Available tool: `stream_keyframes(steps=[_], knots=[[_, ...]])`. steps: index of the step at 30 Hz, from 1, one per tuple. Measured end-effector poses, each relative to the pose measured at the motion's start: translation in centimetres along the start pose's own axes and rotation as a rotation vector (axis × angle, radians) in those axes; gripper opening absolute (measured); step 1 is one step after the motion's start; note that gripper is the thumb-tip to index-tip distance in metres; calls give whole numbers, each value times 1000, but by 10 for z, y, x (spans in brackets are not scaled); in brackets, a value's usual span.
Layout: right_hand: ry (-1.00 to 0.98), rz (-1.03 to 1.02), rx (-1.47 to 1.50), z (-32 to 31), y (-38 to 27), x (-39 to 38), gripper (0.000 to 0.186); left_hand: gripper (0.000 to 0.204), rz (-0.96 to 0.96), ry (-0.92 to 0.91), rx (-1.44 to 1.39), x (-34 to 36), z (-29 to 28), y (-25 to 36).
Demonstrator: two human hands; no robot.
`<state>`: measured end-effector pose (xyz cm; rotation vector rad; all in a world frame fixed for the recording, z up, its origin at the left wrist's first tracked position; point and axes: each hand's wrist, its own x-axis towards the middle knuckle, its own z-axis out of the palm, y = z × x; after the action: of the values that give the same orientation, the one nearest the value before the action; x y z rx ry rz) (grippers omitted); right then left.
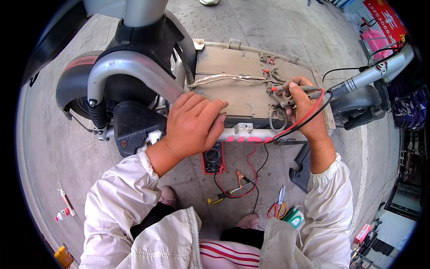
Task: The person removes the scooter's floorboard, uses wire cutters to trim wires on the battery pack, and tests the battery with a multimeter. The person then replaces the floorboard and secures it.
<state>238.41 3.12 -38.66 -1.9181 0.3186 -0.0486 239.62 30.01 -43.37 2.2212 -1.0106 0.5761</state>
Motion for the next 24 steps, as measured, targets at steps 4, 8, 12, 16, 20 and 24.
stream_keyframes(steps=[4, 8, 12, 16, 20, 24], knots=[[-8, 4, -2, -2, 1, 0, 26, 25, 1, 11, -6, 0, 1, 0], [0, 2, -15, 0, 1, 0, 26, 24, -1, 7, -5, -1, 0, 0], [-2, -19, 12, -3, 4, 4, 26, 25, 10, 18, 2, 3, 2, -1], [-33, 54, 10, -4, -3, 2, 26, 26, 2, 21, 13, 0, 0, -1], [134, -48, 303, -29, -15, 21, 28, 26, -7, 20, 2, 2, -2, 0], [87, -70, 263, -29, -18, 56, 25, 26, -10, 34, -12, 3, 1, 2]])
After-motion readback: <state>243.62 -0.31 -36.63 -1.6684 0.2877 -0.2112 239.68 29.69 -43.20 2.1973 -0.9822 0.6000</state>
